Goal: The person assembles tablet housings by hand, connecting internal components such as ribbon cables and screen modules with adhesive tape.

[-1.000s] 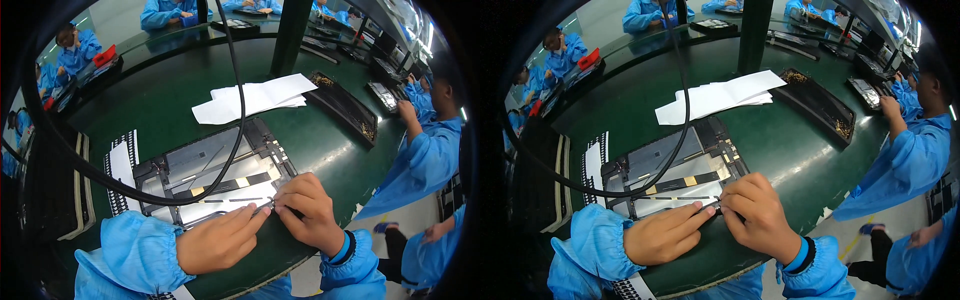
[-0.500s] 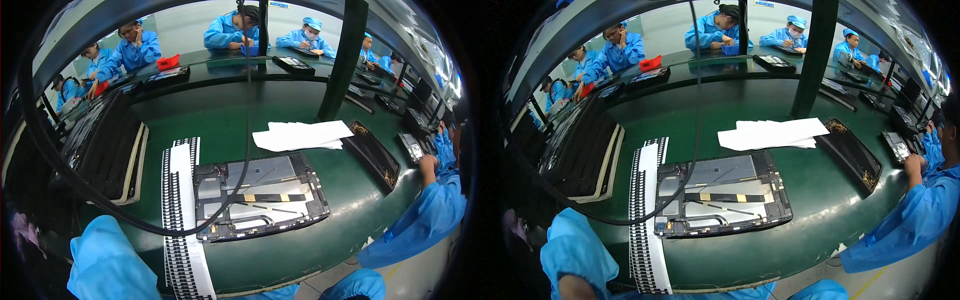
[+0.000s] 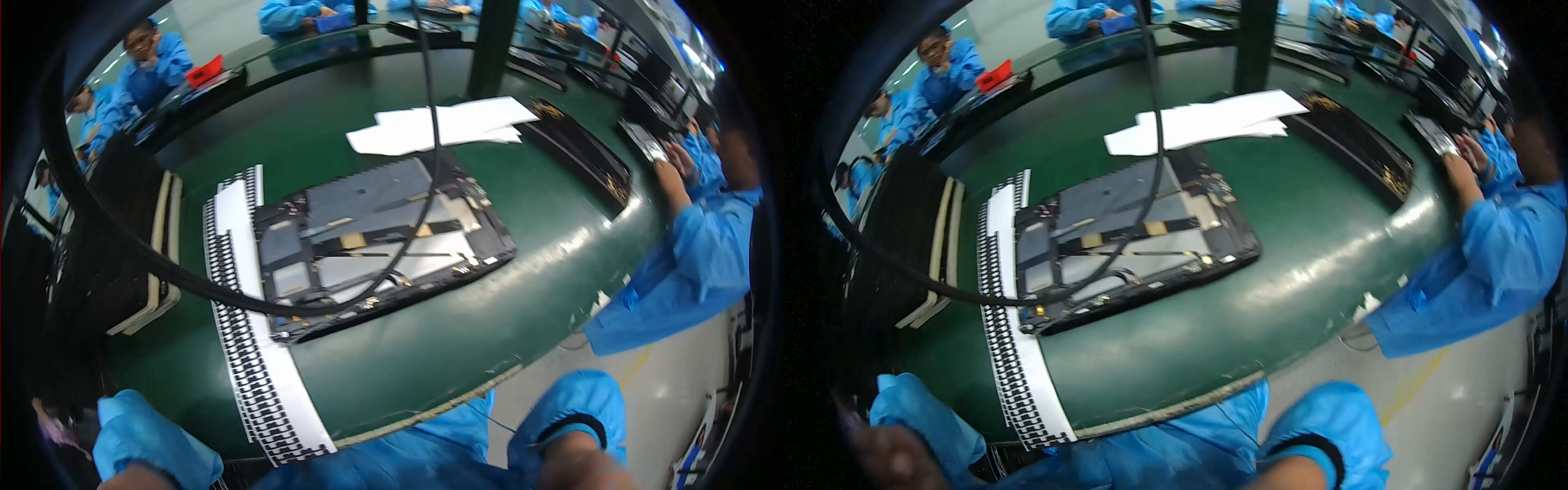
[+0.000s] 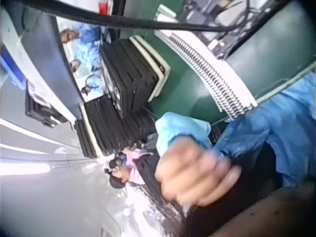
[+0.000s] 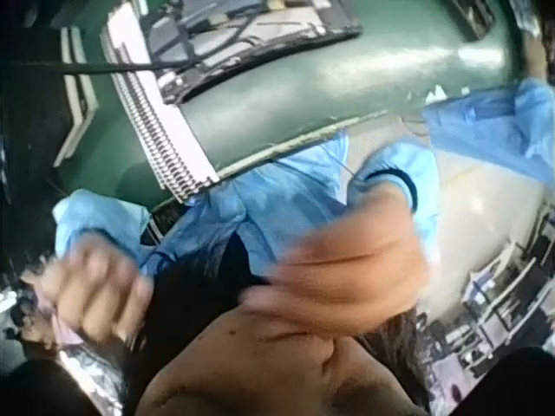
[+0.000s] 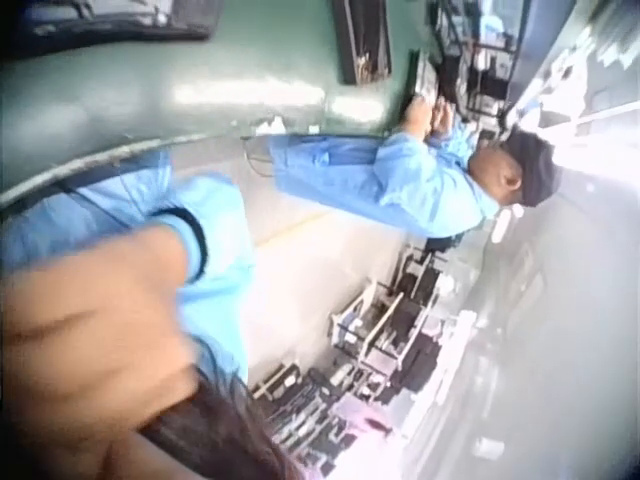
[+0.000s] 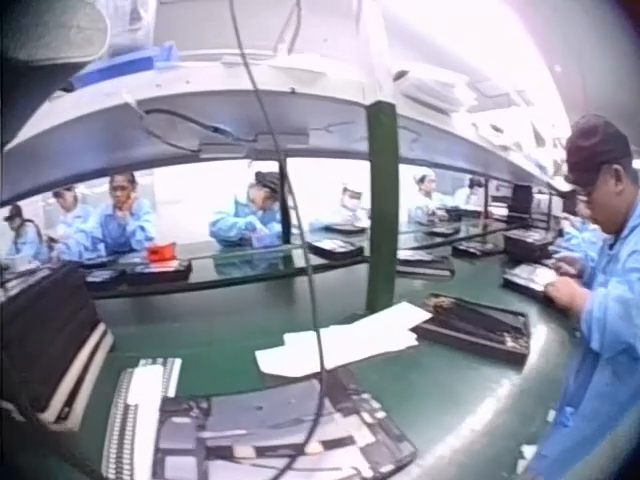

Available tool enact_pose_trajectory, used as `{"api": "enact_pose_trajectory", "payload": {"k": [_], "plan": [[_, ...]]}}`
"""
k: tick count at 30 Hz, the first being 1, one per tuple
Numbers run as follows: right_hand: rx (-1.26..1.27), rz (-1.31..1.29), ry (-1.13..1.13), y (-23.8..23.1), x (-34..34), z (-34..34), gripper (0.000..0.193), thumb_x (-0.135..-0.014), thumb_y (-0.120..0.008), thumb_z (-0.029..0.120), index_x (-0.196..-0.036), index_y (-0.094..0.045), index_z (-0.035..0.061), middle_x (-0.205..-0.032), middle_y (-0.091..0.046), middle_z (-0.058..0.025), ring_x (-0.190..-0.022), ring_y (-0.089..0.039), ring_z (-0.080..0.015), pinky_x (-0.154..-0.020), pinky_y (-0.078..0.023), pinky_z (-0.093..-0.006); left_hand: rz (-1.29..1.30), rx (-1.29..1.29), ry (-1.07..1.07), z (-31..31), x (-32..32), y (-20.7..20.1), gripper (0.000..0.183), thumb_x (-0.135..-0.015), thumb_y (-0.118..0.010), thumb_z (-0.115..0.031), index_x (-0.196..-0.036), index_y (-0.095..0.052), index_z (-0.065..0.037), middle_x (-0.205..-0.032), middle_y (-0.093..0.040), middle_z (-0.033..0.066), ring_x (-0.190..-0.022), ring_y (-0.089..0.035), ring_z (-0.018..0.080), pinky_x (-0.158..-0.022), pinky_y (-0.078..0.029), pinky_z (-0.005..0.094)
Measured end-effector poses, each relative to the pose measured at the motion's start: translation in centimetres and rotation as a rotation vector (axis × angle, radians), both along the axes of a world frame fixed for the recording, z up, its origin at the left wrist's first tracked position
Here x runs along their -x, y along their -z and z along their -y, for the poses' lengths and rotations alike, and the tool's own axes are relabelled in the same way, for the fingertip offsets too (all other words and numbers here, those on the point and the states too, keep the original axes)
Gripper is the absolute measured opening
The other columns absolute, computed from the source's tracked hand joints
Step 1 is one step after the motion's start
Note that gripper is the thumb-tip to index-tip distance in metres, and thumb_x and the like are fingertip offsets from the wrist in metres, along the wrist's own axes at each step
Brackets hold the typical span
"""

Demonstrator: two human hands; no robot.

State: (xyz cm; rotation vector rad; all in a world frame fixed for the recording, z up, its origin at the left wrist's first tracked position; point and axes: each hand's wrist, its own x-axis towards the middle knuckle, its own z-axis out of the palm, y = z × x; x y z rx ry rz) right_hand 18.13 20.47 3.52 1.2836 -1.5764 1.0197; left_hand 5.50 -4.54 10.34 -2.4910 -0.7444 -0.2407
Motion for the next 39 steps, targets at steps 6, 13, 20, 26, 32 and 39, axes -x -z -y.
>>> {"api": "enact_pose_trajectory", "payload": {"k": [6, 13, 20, 26, 32, 39], "plan": [[-0.037, 0.456, 0.874, 4.5, -0.5, -4.2, 0.016, -0.067, -0.059, 0.001, -0.083, -0.059, -0.0005, -0.081, -0.059, -0.0158, -0.07, -0.055, -0.0281, -0.065, -0.044, -0.0383, 0.576, 0.082, -1.05, -3.8, 0.0, 7.8, 0.018, -0.062, -0.06, -0.003, -0.08, -0.062, -0.004, -0.08, -0.059, 0.0111, -0.075, -0.058, 0.0262, -0.059, -0.046, 0.0368], [-0.275, 0.594, 0.999, 7.2, 2.5, -4.4, 0.026, -0.058, -0.06, -0.007, -0.084, -0.06, -0.0014, -0.085, -0.059, -0.0092, -0.08, -0.054, -0.0245, -0.07, -0.041, -0.0335, 0.456, 0.28, -0.926, -6.9, 1.0, 11.0, 0.031, -0.061, -0.058, -0.002, -0.091, -0.057, 0.006, -0.109, -0.052, 0.0214, -0.099, -0.053, 0.0348, -0.082, -0.046, 0.0395], [-0.28, 0.532, 1.015, 7.9, 2.8, -4.8, 0.03, -0.06, -0.06, -0.003, -0.09, -0.057, -0.0058, -0.105, -0.055, -0.014, -0.091, -0.051, -0.0292, -0.076, -0.041, -0.0369, 0.365, 0.281, -1.006, -7.6, 1.1, 12.8, 0.029, -0.075, -0.047, -0.008, -0.099, -0.053, 0.009, -0.113, -0.049, 0.0257, -0.108, -0.048, 0.035, -0.09, -0.042, 0.0388], [-0.455, 0.574, 0.997, 7.3, 3.2, -4.2, 0.039, -0.063, -0.059, 0.002, -0.101, -0.053, -0.0041, -0.111, -0.052, -0.0157, -0.099, -0.047, -0.0309, -0.082, -0.036, -0.0423, 0.523, 0.337, -0.929, -6.9, 1.9, 12.7, 0.033, -0.073, -0.053, -0.006, -0.104, -0.051, 0.007, -0.116, -0.046, 0.0247, -0.108, -0.046, 0.0365, -0.092, -0.04, 0.0401], [-0.345, 0.775, 0.884, 7.5, 1.2, -3.1, 0.044, -0.068, -0.057, 0.002, -0.11, -0.048, -0.0036, -0.117, -0.048, -0.0191, -0.107, -0.045, -0.031, -0.089, -0.035, -0.0388, 0.72, 0.117, -0.989, -8.0, 7.8, 10.2, 0.035, -0.07, -0.06, -0.008, -0.102, -0.051, 0.005, -0.104, -0.052, 0.021, -0.096, -0.05, 0.0345, -0.084, -0.041, 0.0393], [-0.336, 0.688, 0.904, 9.5, 1.8, 2.5, 0.047, -0.068, -0.063, 0.014, -0.108, -0.047, -0.0052, -0.113, -0.047, -0.0216, -0.102, -0.043, -0.0368, -0.087, -0.035, -0.0444, 0.831, 0.629, -1.358, -13.2, 16.2, 12.0, 0.054, -0.075, -0.058, -0.043, -0.097, -0.053, 0.005, -0.091, -0.058, 0.0223, -0.084, -0.057, 0.0315, -0.072, -0.045, 0.0366]]}}
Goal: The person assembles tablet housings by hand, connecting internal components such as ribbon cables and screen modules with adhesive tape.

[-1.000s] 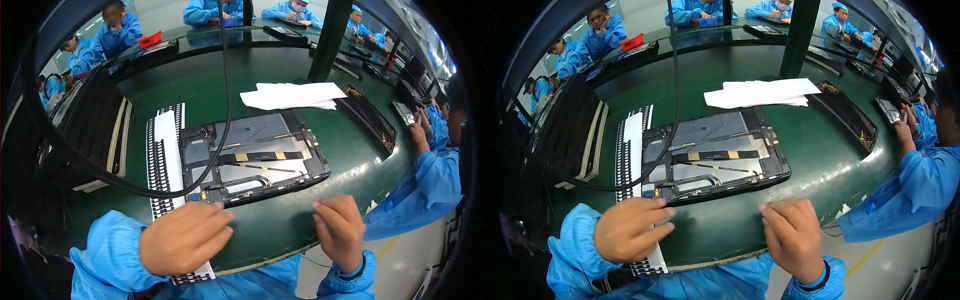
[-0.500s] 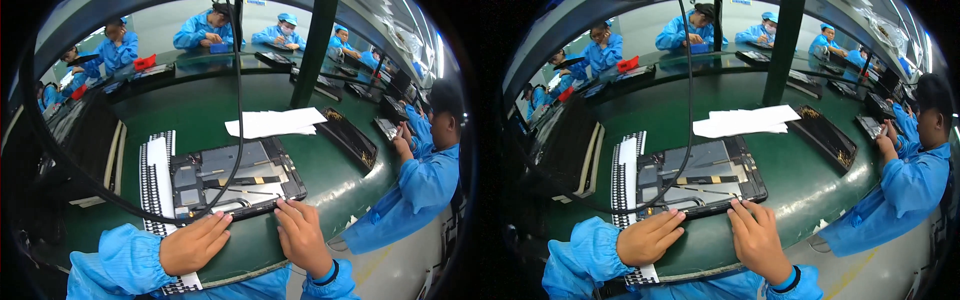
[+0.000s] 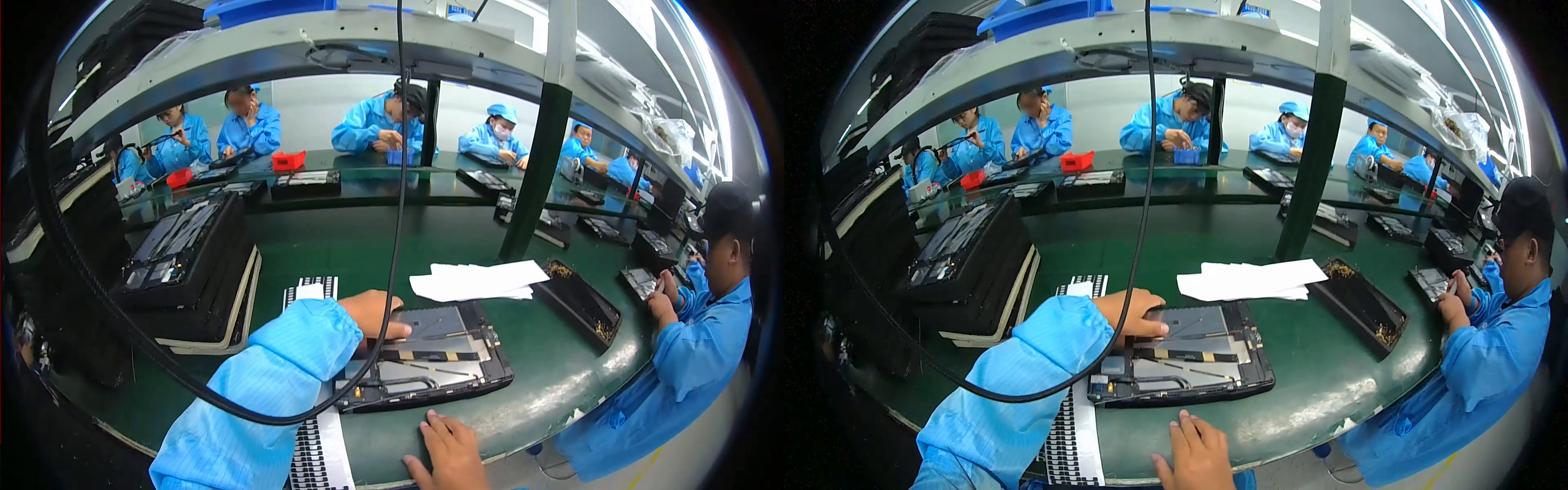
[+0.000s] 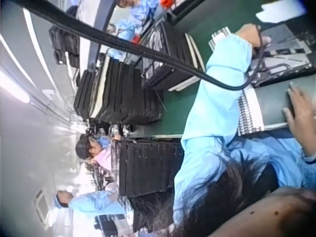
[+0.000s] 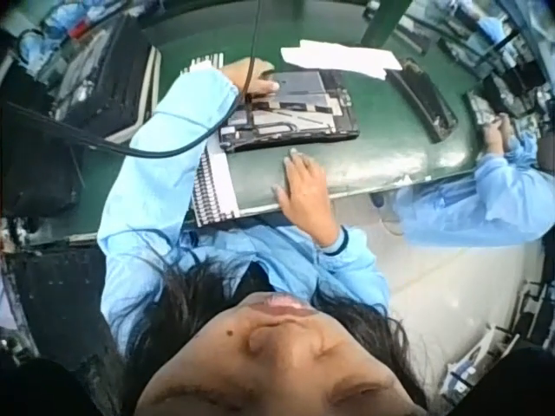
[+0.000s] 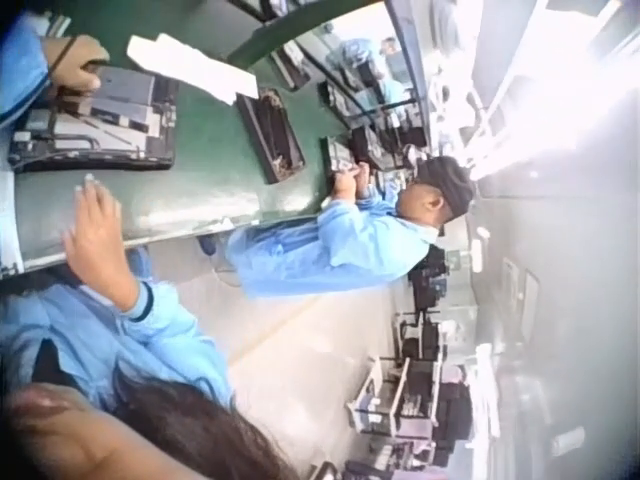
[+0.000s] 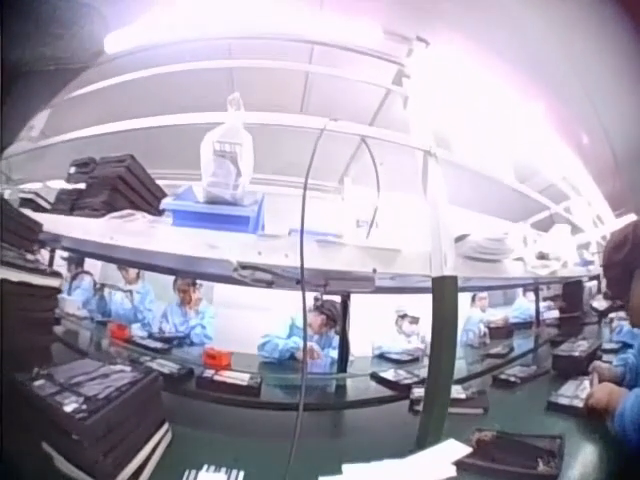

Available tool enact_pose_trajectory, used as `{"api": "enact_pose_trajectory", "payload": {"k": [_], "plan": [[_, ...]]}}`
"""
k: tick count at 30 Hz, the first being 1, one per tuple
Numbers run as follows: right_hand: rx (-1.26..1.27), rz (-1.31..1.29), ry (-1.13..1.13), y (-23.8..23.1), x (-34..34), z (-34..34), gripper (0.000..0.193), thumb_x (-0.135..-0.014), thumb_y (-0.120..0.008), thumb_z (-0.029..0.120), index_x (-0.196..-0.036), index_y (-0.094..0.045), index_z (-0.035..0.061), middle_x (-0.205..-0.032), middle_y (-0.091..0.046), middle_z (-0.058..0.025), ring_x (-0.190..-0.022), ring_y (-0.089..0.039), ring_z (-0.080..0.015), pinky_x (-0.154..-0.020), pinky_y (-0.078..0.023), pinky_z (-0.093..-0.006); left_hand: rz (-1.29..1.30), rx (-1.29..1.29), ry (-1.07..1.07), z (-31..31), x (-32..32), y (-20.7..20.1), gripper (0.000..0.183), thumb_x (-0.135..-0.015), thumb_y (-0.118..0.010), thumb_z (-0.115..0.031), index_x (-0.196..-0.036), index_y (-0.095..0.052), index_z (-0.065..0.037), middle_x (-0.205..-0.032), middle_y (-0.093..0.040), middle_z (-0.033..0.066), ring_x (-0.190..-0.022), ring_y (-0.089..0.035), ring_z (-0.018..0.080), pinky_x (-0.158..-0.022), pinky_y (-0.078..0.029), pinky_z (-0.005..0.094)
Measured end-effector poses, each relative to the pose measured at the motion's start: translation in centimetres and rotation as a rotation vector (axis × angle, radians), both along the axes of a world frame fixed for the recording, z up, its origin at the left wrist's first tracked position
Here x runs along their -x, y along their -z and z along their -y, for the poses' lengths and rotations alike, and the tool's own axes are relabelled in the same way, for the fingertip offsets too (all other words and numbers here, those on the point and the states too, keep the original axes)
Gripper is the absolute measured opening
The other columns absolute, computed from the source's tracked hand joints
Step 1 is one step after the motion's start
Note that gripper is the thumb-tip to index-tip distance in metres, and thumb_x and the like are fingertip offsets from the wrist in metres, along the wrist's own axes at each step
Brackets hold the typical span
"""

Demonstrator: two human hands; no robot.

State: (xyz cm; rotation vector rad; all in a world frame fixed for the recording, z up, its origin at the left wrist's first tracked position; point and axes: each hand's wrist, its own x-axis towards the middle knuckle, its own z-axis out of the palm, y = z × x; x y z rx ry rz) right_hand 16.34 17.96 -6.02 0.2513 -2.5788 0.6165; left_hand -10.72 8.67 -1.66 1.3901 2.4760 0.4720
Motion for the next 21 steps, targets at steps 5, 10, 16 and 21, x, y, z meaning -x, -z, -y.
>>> {"api": "enact_pose_trajectory", "payload": {"k": [5, 10, 16, 21], "plan": [[0.179, -0.034, 0.128, 0.4, -0.4, 1.9, 0.062, -0.071, -0.063, 0.017, -0.12, -0.035, -0.011, -0.117, -0.04, -0.0292, -0.107, -0.038, -0.0432, -0.092, -0.031, -0.0454, 0.197, 0.08, -0.016, -0.7, -0.1, -0.6, 0.061, -0.072, -0.058, -0.053, -0.082, -0.058, 0.007, -0.081, -0.056, 0.0196, -0.079, -0.055, 0.0281, -0.067, -0.044, 0.0357], [0.397, -0.099, 0.194, 0.3, -0.7, 2.2, 0.069, -0.074, -0.061, 0.019, -0.129, -0.025, -0.0049, -0.13, -0.027, -0.0278, -0.121, -0.025, -0.0405, -0.1, -0.02, -0.0429, 0.268, -0.19, 0.052, 0.3, -1.2, -3.4, 0.068, -0.072, -0.057, -0.057, -0.1, -0.053, 0.005, -0.093, -0.054, 0.0198, -0.086, -0.053, 0.0256, -0.07, -0.043, 0.0317], [0.975, -0.387, -0.105, -3.1, 3.6, -0.9, 0.066, -0.082, -0.054, 0.016, -0.132, -0.017, -0.0061, -0.136, -0.024, -0.0198, -0.125, -0.025, -0.0304, -0.103, -0.018, -0.038, 0.506, -0.638, -0.086, 1.6, -1.5, -6.9, 0.039, -0.083, -0.056, -0.034, -0.097, -0.054, 0.002, -0.079, -0.054, 0.0041, -0.071, -0.048, 0.0088, -0.061, -0.04, 0.0234], [1.407, -0.296, -0.4, -8.9, 10.4, -1.7, 0.059, -0.073, -0.046, -0.003, -0.128, -0.025, -0.0106, -0.132, -0.03, -0.0227, -0.125, -0.028, -0.0268, -0.098, -0.026, -0.0401, 0.405, -0.716, -0.354, 7.0, -0.5, -13.0, 0.03, -0.087, -0.05, -0.028, -0.084, -0.058, 0.001, -0.067, -0.05, -0.0001, -0.062, -0.044, 0.0062, -0.054, -0.037, 0.0224]]}}
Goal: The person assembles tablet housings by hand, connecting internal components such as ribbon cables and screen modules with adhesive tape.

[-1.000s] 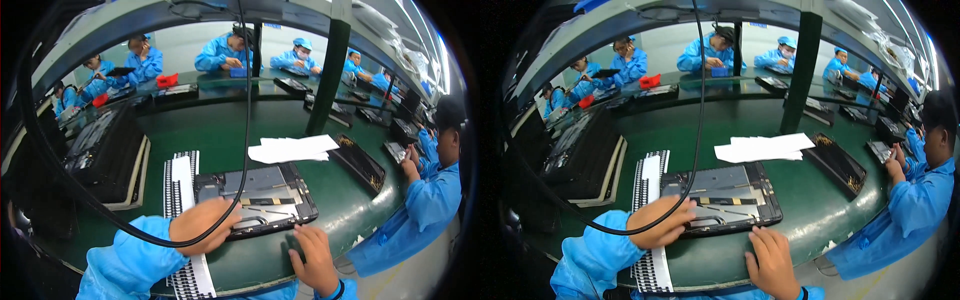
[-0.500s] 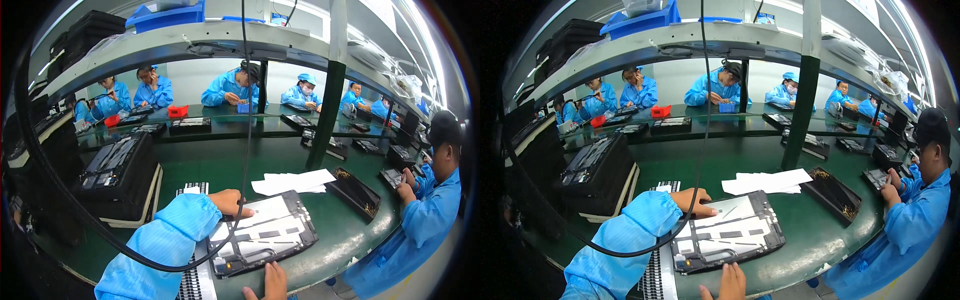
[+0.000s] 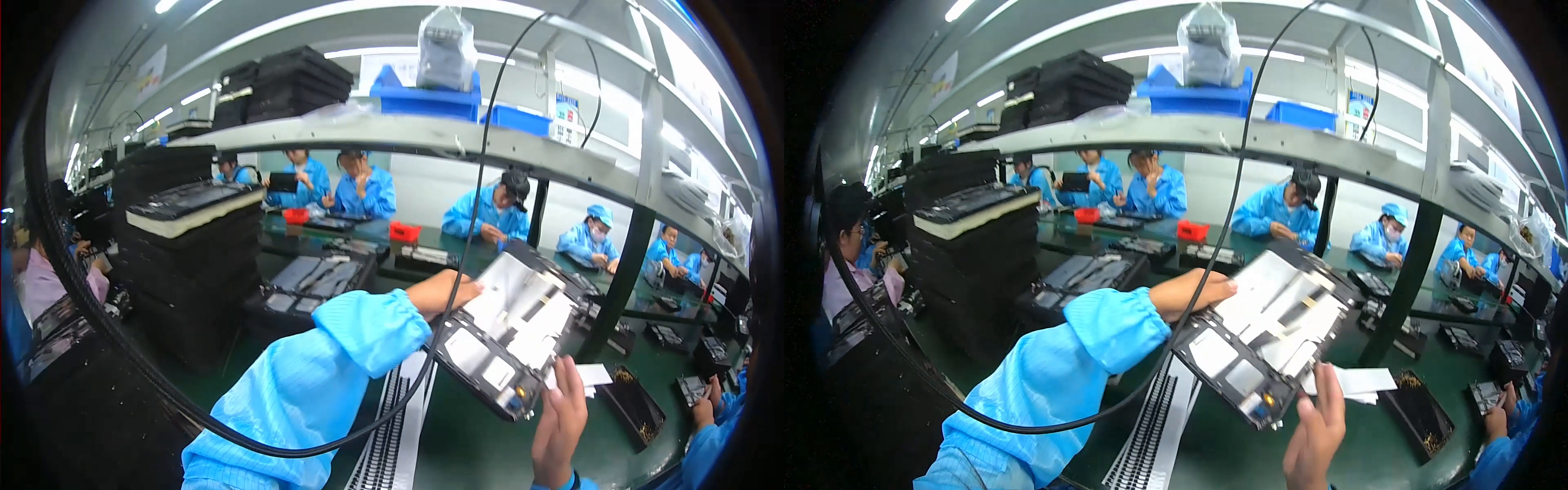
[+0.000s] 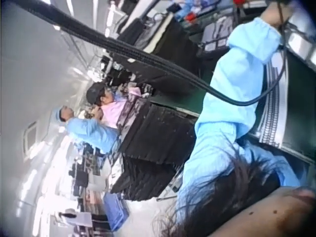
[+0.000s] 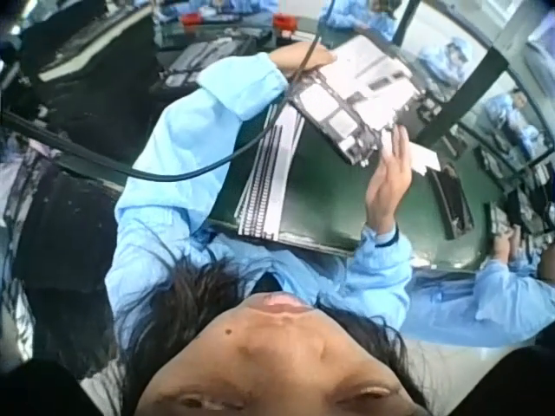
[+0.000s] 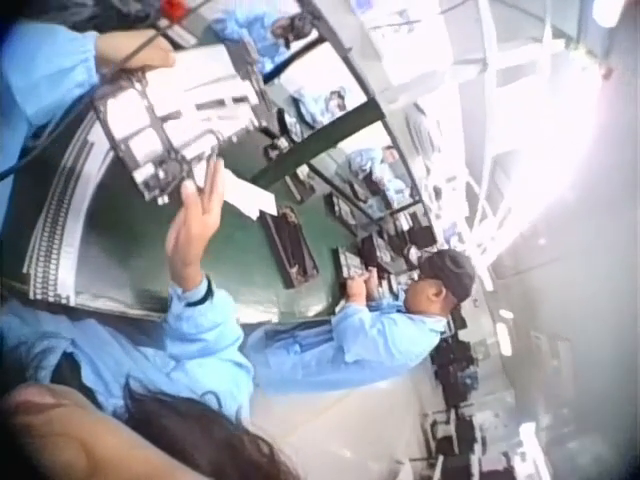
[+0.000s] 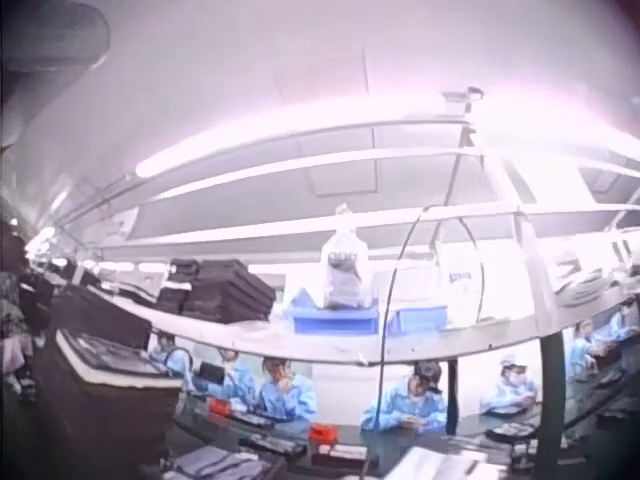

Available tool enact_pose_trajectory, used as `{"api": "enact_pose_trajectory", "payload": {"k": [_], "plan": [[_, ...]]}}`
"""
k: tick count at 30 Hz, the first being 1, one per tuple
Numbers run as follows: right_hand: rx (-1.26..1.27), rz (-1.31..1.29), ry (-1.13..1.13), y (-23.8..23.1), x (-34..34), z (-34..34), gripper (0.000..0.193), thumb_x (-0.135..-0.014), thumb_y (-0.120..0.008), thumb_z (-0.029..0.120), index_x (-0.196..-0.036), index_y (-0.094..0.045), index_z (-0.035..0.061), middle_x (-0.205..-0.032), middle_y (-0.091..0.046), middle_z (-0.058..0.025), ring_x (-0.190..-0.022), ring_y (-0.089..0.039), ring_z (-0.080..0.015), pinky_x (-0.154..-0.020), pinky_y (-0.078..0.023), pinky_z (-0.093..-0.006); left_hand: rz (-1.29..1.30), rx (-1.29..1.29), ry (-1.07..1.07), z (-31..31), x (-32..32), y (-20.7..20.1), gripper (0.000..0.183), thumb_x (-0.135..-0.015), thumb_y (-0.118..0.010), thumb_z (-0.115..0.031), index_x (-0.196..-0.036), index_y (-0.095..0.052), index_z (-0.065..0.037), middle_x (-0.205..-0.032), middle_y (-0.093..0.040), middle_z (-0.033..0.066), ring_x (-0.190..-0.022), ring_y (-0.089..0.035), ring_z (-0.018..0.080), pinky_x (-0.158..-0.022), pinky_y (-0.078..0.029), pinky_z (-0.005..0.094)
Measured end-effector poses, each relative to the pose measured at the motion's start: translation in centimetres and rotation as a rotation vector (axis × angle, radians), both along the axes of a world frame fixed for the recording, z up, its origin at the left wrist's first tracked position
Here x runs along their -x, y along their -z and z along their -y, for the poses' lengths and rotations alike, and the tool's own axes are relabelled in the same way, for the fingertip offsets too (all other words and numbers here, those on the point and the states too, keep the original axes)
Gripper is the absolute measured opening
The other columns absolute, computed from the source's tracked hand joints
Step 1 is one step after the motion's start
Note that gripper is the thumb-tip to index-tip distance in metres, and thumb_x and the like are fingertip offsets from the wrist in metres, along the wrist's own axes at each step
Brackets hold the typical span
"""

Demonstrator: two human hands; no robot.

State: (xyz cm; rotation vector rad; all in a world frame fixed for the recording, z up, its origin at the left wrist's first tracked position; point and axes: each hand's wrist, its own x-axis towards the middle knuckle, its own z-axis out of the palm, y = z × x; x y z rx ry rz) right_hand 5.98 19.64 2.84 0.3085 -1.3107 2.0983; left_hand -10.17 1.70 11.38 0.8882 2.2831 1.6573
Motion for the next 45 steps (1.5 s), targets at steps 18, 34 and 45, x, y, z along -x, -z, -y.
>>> {"api": "enact_pose_trajectory", "payload": {"k": [18, 34, 45], "plan": [[-0.049, -0.04, -0.687, -3.4, 11.5, 18.9, 0.059, -0.072, -0.057, -0.002, -0.126, -0.034, -0.0057, -0.132, -0.033, -0.0199, -0.121, -0.032, -0.0269, -0.099, -0.027, -0.0333, -0.064, 0.34, -0.722, 25.7, 0.2, -4.3, 0.035, -0.086, -0.049, -0.029, -0.06, -0.053, -0.007, -0.057, -0.042, -0.0025, -0.055, -0.032, 0.0086, -0.054, -0.027, 0.026], [-0.252, 0.068, -0.487, -1.4, 14.6, 19.6, 0.052, -0.075, -0.059, 0.009, -0.12, -0.041, -0.0084, -0.129, -0.037, -0.021, -0.118, -0.039, -0.0251, -0.098, -0.028, -0.0312, 0.005, 0.608, -0.716, 25.5, 2.9, -1.1, 0.041, -0.088, -0.043, -0.034, -0.069, -0.057, -0.001, -0.066, -0.052, 0.0029, -0.064, -0.04, 0.0115, -0.061, -0.034, 0.0275], [-0.372, 0.102, -0.304, 0.5, 17.1, 23.1, 0.073, -0.086, -0.042, 0.039, -0.13, -0.014, -0.0121, -0.138, -0.014, -0.0257, -0.13, -0.011, -0.0318, -0.105, -0.009, -0.0342, 0.161, -0.536, -0.445, 26.9, -0.8, 5.0, 0.058, -0.081, -0.051, -0.031, -0.124, -0.037, 0.007, -0.119, -0.048, 0.0196, -0.105, -0.052, 0.0235, -0.093, -0.039, 0.0319]]}}
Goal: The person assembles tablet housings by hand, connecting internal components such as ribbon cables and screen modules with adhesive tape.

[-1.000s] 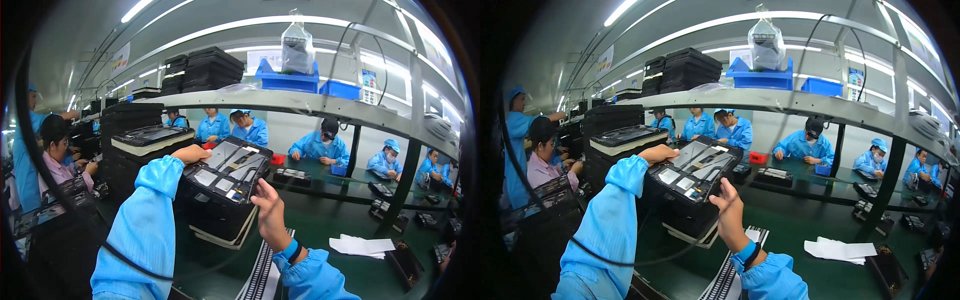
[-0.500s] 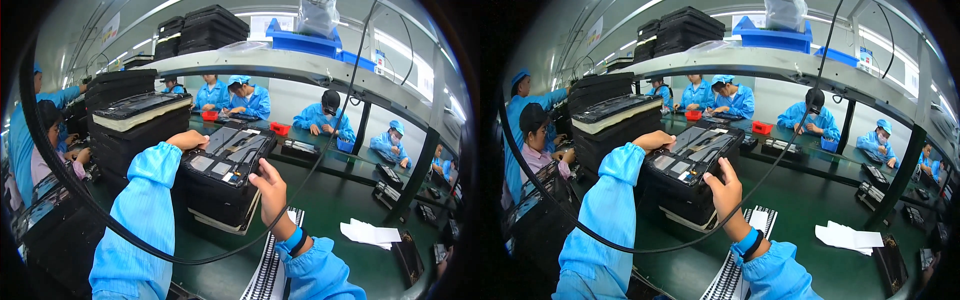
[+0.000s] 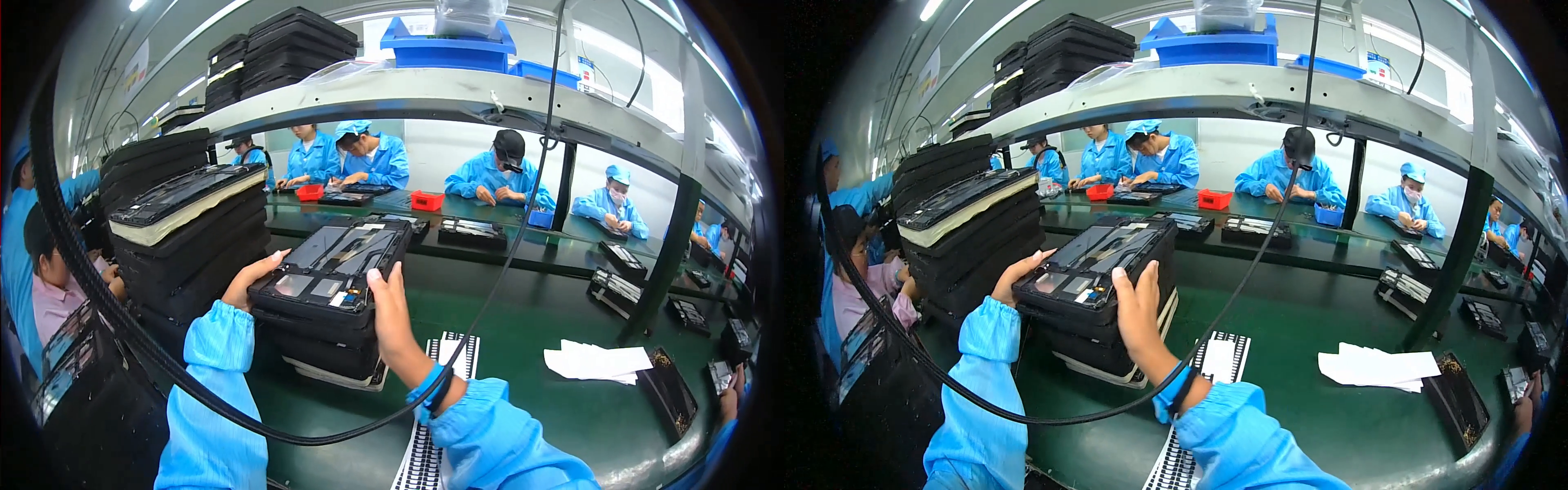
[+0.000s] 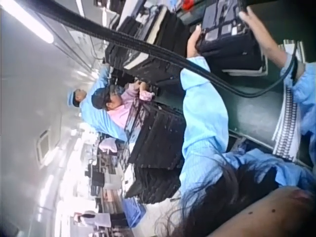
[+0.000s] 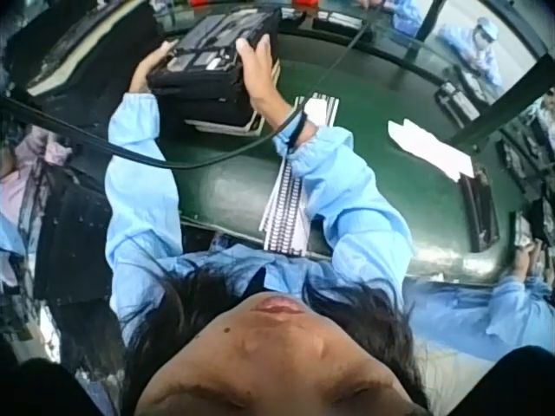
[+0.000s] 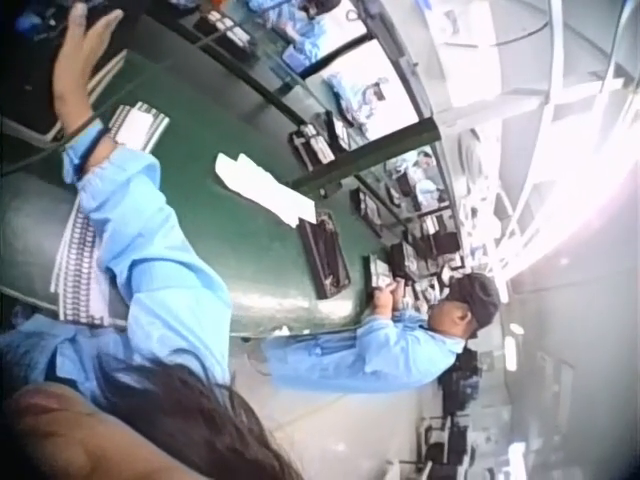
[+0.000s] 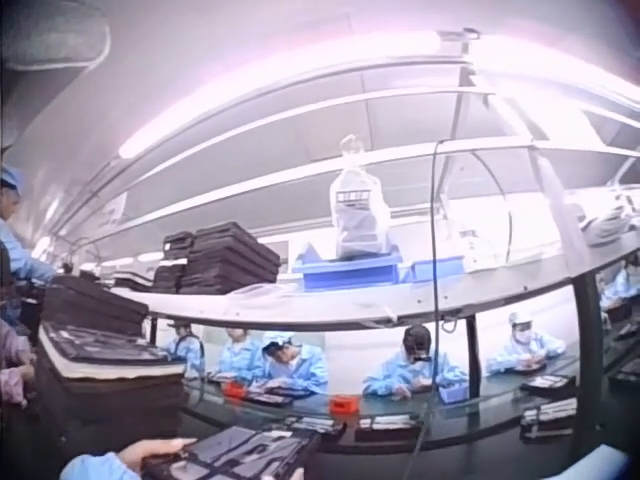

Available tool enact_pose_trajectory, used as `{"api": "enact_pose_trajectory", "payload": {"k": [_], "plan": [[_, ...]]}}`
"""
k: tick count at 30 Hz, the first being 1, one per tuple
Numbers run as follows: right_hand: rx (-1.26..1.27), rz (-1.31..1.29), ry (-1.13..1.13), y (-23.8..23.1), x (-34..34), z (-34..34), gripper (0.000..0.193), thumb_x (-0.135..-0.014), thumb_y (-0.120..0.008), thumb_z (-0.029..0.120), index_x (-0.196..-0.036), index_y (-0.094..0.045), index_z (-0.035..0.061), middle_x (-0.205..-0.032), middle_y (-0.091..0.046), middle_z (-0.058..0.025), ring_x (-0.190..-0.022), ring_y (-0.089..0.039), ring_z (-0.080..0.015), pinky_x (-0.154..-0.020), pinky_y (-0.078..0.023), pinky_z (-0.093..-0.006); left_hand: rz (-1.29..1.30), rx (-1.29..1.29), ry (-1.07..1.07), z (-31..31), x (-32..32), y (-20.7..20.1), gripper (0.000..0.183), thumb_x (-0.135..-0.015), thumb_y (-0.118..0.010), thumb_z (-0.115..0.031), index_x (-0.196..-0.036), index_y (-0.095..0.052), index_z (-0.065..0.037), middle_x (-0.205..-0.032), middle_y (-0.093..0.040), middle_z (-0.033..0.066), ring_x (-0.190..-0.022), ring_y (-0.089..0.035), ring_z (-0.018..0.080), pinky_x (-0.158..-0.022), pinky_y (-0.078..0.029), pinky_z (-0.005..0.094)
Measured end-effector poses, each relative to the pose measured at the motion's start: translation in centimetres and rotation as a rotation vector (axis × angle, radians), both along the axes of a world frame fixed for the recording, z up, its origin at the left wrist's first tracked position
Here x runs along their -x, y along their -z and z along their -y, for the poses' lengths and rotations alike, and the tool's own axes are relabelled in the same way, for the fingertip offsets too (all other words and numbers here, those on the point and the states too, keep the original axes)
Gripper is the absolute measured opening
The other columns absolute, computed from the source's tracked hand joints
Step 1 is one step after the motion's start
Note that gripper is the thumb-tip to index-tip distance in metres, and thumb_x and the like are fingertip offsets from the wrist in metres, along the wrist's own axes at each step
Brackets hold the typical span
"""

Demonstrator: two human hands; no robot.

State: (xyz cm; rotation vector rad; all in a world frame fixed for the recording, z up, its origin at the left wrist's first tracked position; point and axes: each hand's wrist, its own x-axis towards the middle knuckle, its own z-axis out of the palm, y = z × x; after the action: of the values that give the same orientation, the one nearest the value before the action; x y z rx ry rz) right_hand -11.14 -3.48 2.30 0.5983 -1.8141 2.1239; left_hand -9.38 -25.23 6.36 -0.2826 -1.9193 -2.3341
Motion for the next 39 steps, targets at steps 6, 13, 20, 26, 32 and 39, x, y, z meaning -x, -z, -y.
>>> {"api": "enact_pose_trajectory", "payload": {"k": [6, 13, 20, 26, 32, 39], "plan": [[-0.045, -0.011, -0.002, 0.3, 0.3, 0.2, 0.081, -0.085, -0.039, 0.047, -0.131, -0.007, -0.0118, -0.139, -0.007, -0.0267, -0.131, -0.004, -0.0334, -0.105, -0.004, -0.0363, -0.02, 0.054, -0.01, -0.9, -0.7, -0.6, 0.054, -0.082, -0.05, -0.031, -0.122, -0.04, 0.005, -0.116, -0.05, 0.0187, -0.103, -0.053, 0.024, -0.091, -0.041, 0.0316], [-0.041, 0.12, -0.27, -0.7, 0.2, -4.9, 0.063, -0.083, -0.052, 0.039, -0.124, -0.037, -0.0062, -0.134, -0.028, -0.0181, -0.123, -0.029, -0.0248, -0.099, -0.026, -0.0315, -0.342, -0.379, -0.79, -2.9, -7.0, 7.4, 0.037, -0.084, -0.05, -0.023, -0.116, -0.049, -0.005, -0.106, -0.055, 0.0065, -0.107, -0.044, 0.0152, -0.092, -0.03, 0.0303], [-0.772, -0.164, -0.202, 6.9, 2.5, -8.2, 0.061, -0.06, -0.07, 0.034, -0.1, -0.054, -0.0101, -0.1, -0.053, -0.0295, -0.099, -0.049, -0.0383, -0.088, -0.038, -0.0377, 0.025, -0.108, -0.499, -8.7, -9.0, 13.3, 0.043, -0.066, -0.054, -0.007, -0.107, -0.045, 0.002, -0.102, -0.05, 0.0096, -0.097, -0.046, 0.0182, -0.087, -0.034, 0.0296], [-0.972, -0.102, -0.21, 7.6, 1.4, -5.5, 0.077, -0.067, -0.067, 0.03, -0.122, -0.032, -0.0113, -0.121, -0.034, -0.0311, -0.113, -0.036, -0.0416, -0.097, -0.031, -0.0385, 0.028, -0.063, -0.522, -6.7, -4.4, 13.7, 0.042, -0.069, -0.048, -0.006, -0.111, -0.048, 0.0, -0.107, -0.051, 0.0066, -0.101, -0.045, 0.0177, -0.09, -0.031, 0.0279], [-1.044, -0.161, -0.189, 8.1, 2.1, -4.9, 0.069, -0.071, -0.063, 0.031, -0.123, -0.036, -0.0055, -0.127, -0.029, -0.0303, -0.115, -0.034, -0.0411, -0.096, -0.03, -0.0433, 0.06, -0.177, -0.558, -3.2, 3.9, 14.2, 0.038, -0.082, -0.042, -0.02, -0.114, -0.048, -0.001, -0.113, -0.053, 0.0078, -0.103, -0.047, 0.0195, -0.092, -0.032, 0.0317], [-1.011, -0.207, -0.142, 10.1, 3.5, -4.6, 0.061, -0.071, -0.062, 0.028, -0.116, -0.042, -0.0068, -0.127, -0.034, -0.0257, -0.119, -0.031, -0.038, -0.097, -0.025, -0.0449, 0.008, -0.586, -0.362, -1.5, 15.2, 16.1, 0.036, -0.083, -0.038, -0.029, -0.107, -0.053, -0.005, -0.105, -0.057, 0.0095, -0.094, -0.054, 0.0248, -0.084, -0.044, 0.0386]]}}
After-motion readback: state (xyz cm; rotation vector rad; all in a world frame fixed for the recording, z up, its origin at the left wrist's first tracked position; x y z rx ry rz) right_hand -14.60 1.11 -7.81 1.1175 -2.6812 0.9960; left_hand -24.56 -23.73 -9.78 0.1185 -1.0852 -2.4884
